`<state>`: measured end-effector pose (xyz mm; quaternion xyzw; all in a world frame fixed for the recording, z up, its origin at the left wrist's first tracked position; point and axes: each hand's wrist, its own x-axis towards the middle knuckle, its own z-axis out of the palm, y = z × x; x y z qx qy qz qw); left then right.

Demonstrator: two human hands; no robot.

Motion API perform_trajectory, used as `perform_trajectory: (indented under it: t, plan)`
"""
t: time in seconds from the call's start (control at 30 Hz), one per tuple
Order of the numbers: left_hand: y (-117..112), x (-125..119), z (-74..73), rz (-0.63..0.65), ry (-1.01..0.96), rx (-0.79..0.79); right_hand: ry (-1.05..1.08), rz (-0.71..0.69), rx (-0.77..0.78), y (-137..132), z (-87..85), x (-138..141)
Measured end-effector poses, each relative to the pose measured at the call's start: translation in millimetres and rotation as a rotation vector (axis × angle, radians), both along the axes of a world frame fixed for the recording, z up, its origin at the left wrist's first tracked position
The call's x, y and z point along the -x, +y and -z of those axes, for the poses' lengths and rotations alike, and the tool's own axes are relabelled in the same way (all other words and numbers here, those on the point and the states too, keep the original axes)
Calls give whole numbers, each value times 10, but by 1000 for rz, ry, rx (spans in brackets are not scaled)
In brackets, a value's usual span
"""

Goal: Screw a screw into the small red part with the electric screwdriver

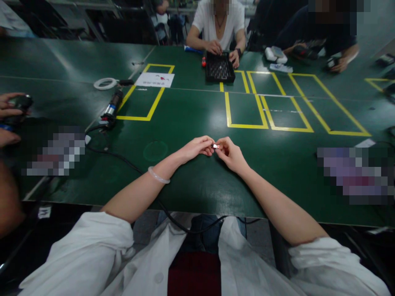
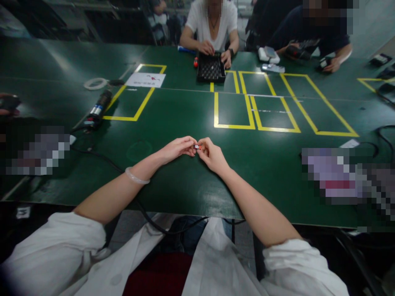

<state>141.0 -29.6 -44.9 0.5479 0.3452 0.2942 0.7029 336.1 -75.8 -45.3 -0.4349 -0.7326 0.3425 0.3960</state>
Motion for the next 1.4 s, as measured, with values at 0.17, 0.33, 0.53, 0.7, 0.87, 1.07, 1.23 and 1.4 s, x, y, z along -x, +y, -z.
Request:
perform_trajectory:
  t: [0.17, 0.33, 0.53, 0.7, 0.87, 1.07, 1.23, 1.4]
  plan:
    - [-38, -19, -50, 14, 51, -59, -21, -14, -11, 18, 16, -14]
    - [-44, -17, -44, 24, 24, -106, 105, -27, 80, 79, 93, -35]
    - [-42, -17, -41, 34, 13, -146, 143, -25, 66, 118, 138, -51]
    - [-36, -14, -43, -2, 33, -98, 124, -50, 14, 100, 94, -49]
    - [-36, -10, -43, -7, 8, -118, 120, -20, 36, 95, 81, -44]
    - [-33, -5, -41, -8, -5, -120, 66, 2, -4, 96, 54, -47]
    - [-34, -1, -47, -10, -11, -106, 53, -5, -30, 98, 50, -51]
    - [-37, -3, -56, -15, -3, -113, 23, -13, -51, 102, 51, -52]
